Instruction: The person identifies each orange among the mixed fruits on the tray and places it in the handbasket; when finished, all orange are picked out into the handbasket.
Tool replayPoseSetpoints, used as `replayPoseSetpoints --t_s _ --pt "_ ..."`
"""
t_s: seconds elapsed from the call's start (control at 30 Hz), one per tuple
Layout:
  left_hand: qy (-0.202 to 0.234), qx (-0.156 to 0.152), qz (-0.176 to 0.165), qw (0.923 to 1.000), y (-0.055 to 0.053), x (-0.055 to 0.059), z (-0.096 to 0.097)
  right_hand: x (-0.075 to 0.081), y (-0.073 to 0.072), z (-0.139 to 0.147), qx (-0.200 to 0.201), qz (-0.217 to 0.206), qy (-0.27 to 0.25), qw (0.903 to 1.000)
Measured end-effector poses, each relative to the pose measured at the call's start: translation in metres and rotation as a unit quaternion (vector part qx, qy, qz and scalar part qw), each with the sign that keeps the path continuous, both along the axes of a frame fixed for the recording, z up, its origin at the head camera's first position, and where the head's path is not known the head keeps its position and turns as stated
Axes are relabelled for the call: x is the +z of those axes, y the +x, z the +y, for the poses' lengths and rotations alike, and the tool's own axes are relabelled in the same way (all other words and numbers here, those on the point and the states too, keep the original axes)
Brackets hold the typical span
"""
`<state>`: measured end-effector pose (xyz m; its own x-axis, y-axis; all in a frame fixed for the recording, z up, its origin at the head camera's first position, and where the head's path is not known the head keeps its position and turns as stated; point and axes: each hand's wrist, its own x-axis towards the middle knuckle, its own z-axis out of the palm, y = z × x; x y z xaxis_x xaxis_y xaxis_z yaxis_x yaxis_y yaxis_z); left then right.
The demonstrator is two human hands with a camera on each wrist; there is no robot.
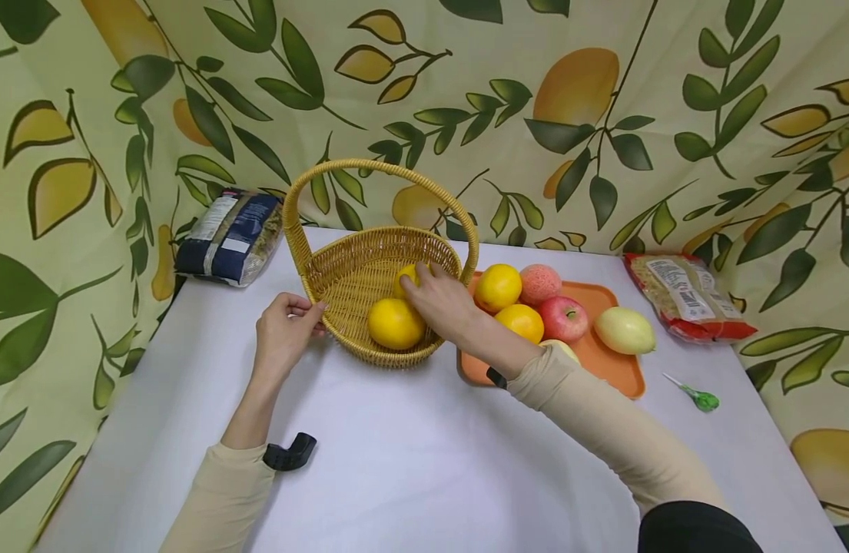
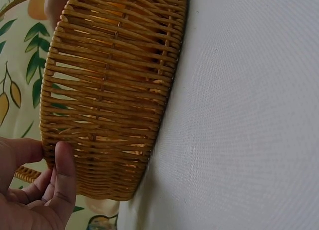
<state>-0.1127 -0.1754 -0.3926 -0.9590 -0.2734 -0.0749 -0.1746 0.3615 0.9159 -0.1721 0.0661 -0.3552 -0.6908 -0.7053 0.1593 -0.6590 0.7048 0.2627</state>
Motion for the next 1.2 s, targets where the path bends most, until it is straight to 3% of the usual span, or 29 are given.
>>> replayPoseSetpoints --t_s 0.27,0.47,0.8,1.0,1.2 --pt "0.000 0.003 -0.001 1.0000 -0.001 0.001 0.002 0.007 0.006 0.005 0.002 -0.004 -0.019 0.9998" --pt "-0.003 0.003 0.000 1.0000 -0.002 0.002 0.003 0.026 0.022 0.016 0.020 0.001 -0.066 0.9976" --pt "-0.006 0.003 -0.001 1.0000 -0.001 0.007 0.002 0.056 0.043 0.072 0.050 0.073 -0.200 0.9758" --pt "-0.007 0.006 -0.006 0.9999 0.000 0.005 0.001 0.053 0.044 0.118 -0.005 0.066 -0.209 0.9756" --pt "-0.011 0.006 -0.008 0.9999 0.000 0.002 0.001 0.030 0.048 0.147 -0.084 -0.010 -0.137 0.9870"
